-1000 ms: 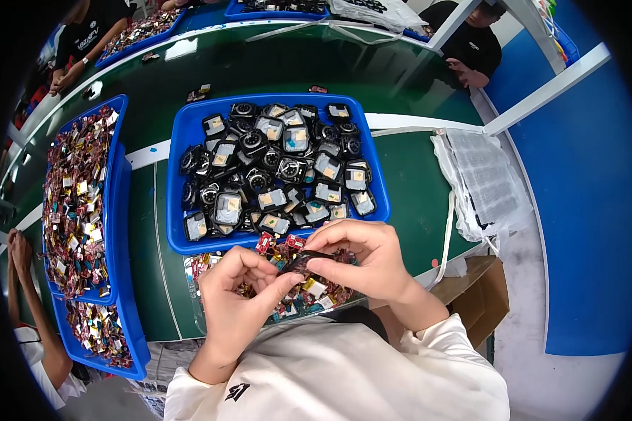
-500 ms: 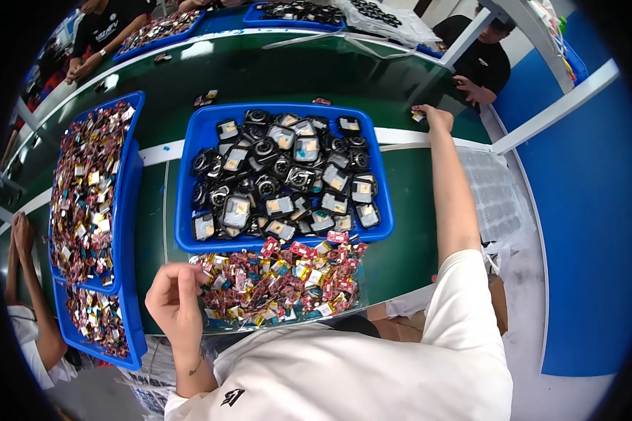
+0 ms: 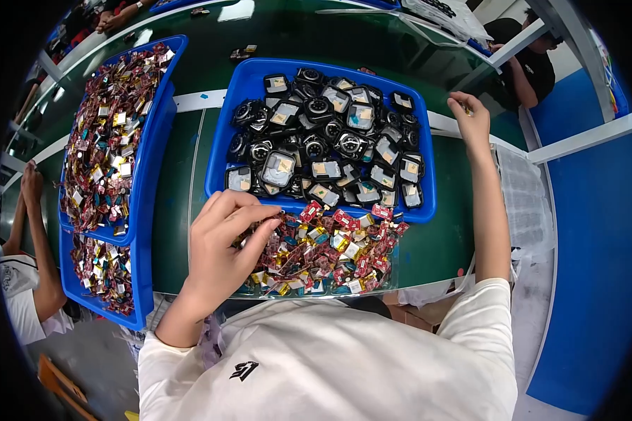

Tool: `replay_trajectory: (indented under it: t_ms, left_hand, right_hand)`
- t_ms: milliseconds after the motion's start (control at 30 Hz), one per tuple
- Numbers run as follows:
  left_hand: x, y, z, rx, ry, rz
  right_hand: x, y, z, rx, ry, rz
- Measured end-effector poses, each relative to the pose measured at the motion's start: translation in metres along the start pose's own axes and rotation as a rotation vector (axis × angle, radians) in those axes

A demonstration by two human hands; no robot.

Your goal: Sorting and preparing small electronic or mechanical components on an assembly line.

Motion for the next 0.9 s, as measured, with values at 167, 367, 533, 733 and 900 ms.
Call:
replay_trajectory:
  t_ms: [167, 367, 533, 733, 900]
  left_hand:
    - [0.007, 0.011, -0.005, 0.089, 0.009, 0.156]
    - [0.012, 0.013, -0.009, 0.123, 0.051, 0.232]
    - [0.02, 0.026, -0.017, 0.222, 0.128, 0.133]
    - [0.02, 0.022, -0.022, 0.111, 0.203, 0.072]
    - [0.02, 0.006, -0.036, -0.202, 0.289, 0.036]
  right_hand:
    - [-0.109, 0.014, 0.135, 0.122, -0.281, 0.306]
    - [-0.187, 0.024, 0.202, 0.139, -0.554, 0.423]
    - [-0.207, 0.033, 0.215, 0.294, -0.507, 0.351]
    - [-0.214, 0.041, 0.211, 0.321, -0.394, 0.326]
    - [-0.213, 0.047, 0.204, 1.191, 0.249, 0.567]
Point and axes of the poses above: each hand's wrist, its own x-axis towards the middle knuckle, its own y-axis out of the palm, z = x × y, the point moved 5 cm from there along x, towards the middle knuckle, and after that the axes turned 2 degrees about x, right-handed, at the moved point
